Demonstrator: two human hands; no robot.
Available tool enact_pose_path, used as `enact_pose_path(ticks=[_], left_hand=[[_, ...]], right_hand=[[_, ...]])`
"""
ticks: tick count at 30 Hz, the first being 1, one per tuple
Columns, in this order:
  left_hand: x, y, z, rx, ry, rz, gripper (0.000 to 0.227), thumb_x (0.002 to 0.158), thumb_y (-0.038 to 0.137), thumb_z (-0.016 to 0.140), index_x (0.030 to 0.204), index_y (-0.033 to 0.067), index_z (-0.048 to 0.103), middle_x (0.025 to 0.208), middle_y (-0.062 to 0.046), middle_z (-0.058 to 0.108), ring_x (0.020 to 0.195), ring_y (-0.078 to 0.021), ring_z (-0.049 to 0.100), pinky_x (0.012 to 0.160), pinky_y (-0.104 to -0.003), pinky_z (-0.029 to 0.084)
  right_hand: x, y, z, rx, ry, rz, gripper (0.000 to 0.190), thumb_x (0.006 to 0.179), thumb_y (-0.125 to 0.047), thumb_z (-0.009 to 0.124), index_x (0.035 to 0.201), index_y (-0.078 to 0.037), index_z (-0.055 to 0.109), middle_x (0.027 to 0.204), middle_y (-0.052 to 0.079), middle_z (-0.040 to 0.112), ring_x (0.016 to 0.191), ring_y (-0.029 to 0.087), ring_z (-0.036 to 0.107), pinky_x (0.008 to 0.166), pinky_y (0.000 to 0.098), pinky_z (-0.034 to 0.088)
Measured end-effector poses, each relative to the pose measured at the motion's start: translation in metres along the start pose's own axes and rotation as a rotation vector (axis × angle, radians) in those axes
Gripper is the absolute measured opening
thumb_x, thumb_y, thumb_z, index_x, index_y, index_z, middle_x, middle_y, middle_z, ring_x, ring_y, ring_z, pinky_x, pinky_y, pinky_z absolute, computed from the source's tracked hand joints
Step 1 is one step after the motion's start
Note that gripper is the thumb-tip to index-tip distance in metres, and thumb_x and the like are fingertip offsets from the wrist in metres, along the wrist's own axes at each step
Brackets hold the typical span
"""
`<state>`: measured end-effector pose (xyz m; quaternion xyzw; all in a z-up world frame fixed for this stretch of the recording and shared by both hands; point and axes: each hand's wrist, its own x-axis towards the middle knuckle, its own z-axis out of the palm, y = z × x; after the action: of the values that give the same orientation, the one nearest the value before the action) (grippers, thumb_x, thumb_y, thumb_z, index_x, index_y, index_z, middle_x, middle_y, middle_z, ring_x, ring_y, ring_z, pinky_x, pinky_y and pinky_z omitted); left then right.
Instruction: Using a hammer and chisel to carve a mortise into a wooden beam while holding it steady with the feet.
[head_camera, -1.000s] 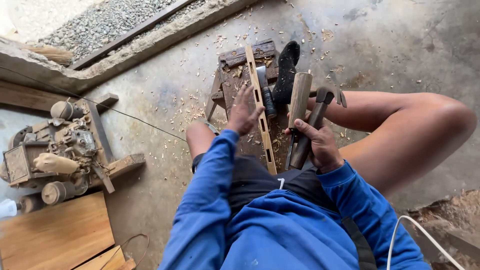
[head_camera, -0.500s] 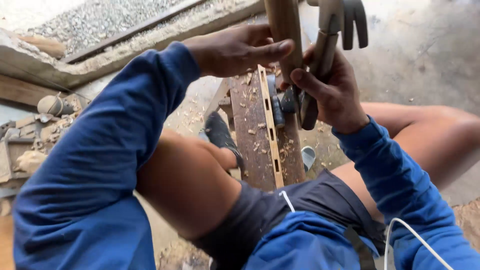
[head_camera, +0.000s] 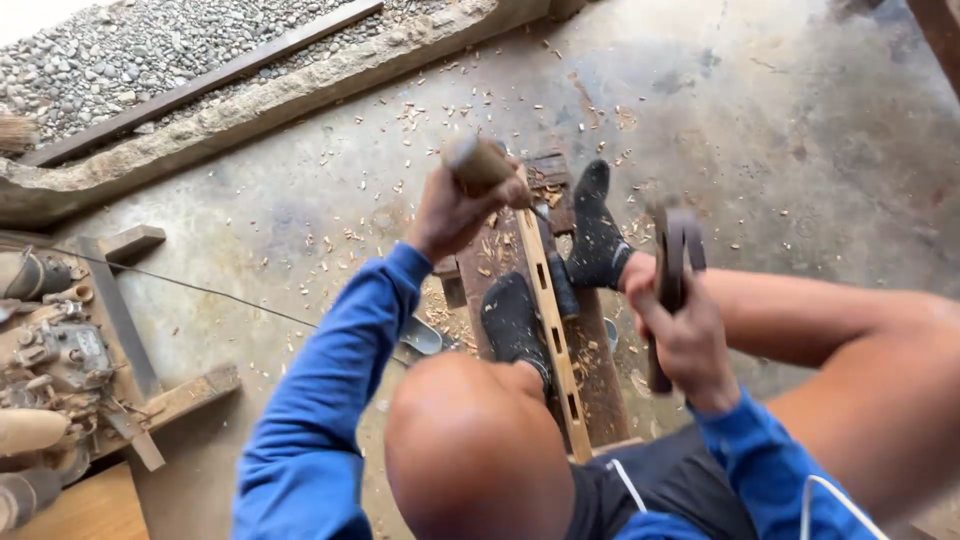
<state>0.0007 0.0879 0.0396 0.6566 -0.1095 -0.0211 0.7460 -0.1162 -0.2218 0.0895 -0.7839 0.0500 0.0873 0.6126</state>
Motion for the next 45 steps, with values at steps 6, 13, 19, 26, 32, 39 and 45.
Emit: enact_pose_path(ticks=[6,13,19,26,32,39,45], left_hand=[[-0.006,-0.076,-0.009,-0.142,0.208,-0.044,0.042,0.090,0.013,0.081,0.124,0.0059,0.057,0.121,-0.007,0.072,0.110,-0.0138,0.071,0.093,-0.031,0.063],[-0.041,-0.085,0.013,0.273,0.254,0.115,0.034,0.096,0.006,0.082,0.126,0.0058,0.066,0.127,-0.012,0.071,0.108,-0.0218,0.073,0.093,-0.034,0.061],[-0.072,-0.066,0.041,0.570,0.033,0.213,0.056,0.081,0.016,0.086,0.128,0.0094,0.056,0.135,-0.022,0.059,0.128,-0.0363,0.062,0.103,-0.044,0.059],[-0.066,-0.089,0.066,0.290,-0.133,0.485,0.061,0.079,0.025,0.082,0.128,0.0117,0.048,0.123,-0.014,0.065,0.123,-0.0369,0.060,0.115,-0.053,0.040],[-0.042,-0.103,0.083,0.366,-0.214,0.483,0.040,0.079,0.032,0.091,0.100,0.0123,0.063,0.095,-0.004,0.066,0.093,-0.0259,0.065,0.094,-0.043,0.050],[-0.034,-0.081,0.083,0.364,-0.165,0.518,0.035,0.066,0.016,0.084,0.095,0.0089,0.065,0.093,-0.006,0.065,0.095,-0.0290,0.064,0.095,-0.046,0.051],[-0.035,-0.101,0.078,0.376,-0.181,0.535,0.019,0.077,0.006,0.080,0.086,0.0111,0.064,0.083,-0.003,0.066,0.081,-0.0234,0.064,0.084,-0.040,0.052]], right_hand=[[-0.010,0.045,0.020,0.074,0.050,0.234,0.018,0.093,-0.022,0.071,0.100,-0.007,0.065,0.073,-0.003,0.061,0.057,0.006,0.051,0.051,0.0234,0.043],[-0.006,0.076,0.020,0.006,-0.047,0.389,0.020,0.092,-0.022,0.074,0.102,-0.006,0.068,0.072,-0.003,0.060,0.058,0.005,0.052,0.052,0.0231,0.043],[0.002,0.084,0.015,0.054,-0.143,0.444,0.021,0.091,-0.021,0.074,0.104,-0.006,0.069,0.074,-0.003,0.061,0.059,0.006,0.051,0.052,0.0234,0.043],[-0.004,0.090,0.015,0.074,-0.165,0.445,0.025,0.087,-0.020,0.076,0.107,-0.007,0.068,0.085,-0.003,0.068,0.064,0.005,0.055,0.055,0.0238,0.047],[0.000,0.065,0.008,-0.047,-0.221,0.234,0.025,0.092,-0.022,0.073,0.111,-0.007,0.067,0.084,0.000,0.069,0.068,0.008,0.058,0.058,0.0261,0.049],[0.004,0.044,0.002,-0.407,-0.278,-0.097,0.034,0.086,-0.025,0.077,0.108,-0.005,0.061,0.070,0.008,0.068,0.056,0.022,0.069,0.054,0.0349,0.052],[0.013,0.042,-0.010,-0.338,-0.372,-0.938,0.037,0.082,-0.034,0.084,0.090,-0.011,0.056,0.075,0.006,0.064,0.060,0.023,0.065,0.053,0.0347,0.050]])
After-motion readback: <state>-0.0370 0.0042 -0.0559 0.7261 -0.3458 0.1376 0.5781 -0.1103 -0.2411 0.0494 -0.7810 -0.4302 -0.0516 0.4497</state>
